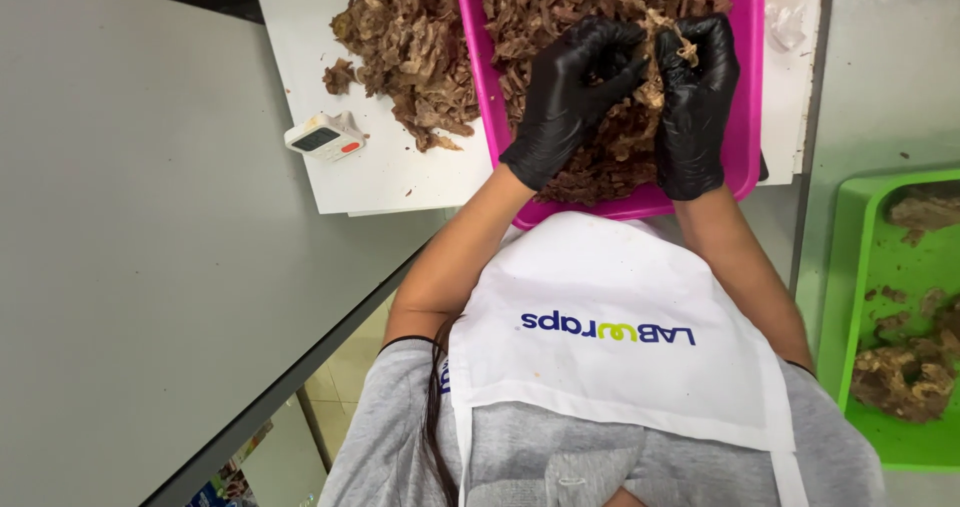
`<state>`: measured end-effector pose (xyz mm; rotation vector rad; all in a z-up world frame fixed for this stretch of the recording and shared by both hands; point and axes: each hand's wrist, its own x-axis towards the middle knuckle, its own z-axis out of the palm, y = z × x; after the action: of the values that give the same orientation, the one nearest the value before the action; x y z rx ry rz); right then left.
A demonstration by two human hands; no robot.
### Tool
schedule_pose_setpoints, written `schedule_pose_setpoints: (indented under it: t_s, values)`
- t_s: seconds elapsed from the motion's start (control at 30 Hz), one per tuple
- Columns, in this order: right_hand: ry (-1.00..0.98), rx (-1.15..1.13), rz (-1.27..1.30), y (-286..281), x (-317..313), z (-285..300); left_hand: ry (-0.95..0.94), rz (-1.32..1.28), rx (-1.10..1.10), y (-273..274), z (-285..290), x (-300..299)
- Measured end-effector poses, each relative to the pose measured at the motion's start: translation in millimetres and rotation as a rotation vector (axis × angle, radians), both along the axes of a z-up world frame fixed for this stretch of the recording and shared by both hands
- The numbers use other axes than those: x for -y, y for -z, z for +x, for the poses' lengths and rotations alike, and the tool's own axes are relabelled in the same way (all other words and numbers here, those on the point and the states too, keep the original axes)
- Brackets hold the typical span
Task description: Shredding cooked meat into smaller pieces by hand in a food preparation setting.
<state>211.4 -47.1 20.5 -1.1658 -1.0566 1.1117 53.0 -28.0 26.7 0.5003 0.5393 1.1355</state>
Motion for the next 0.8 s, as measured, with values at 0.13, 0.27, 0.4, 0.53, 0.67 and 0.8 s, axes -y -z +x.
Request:
schedule_pose_setpoints:
  t_s: [0.13,0.27,0.4,0.53,0.67,0.8]
  values:
    - [0.004,0.030,0.006,6.3,-2.4,0.3,-0.102,0.509,-0.972,2.7,1.5,-7.2]
    - [-0.033,0.064,0.024,7.7,-2.4,0.7,-0.062,0.108,-0.449,15.0,-1.0,-7.6]
    - [-0.048,0.060,0.011,4.5,1.0,2.7,-0.109,0.380,-0.843,14.3,-3.1,-15.1]
    - [-0.052,0.020,0.001,5.0,4.7,4.7,-0.206,0.491,-0.850,22.6,-24.6,-33.3]
    - [0.025,-0.001,-0.022,16.8,5.5,15.1,-0.081,0.471,-0.559,25.0,-36.9,-33.7]
    - [0.007,0.076,0.037,25.8,-7.7,10.0,0.175,0.338,-0.712,58.5,-0.8,-10.8]
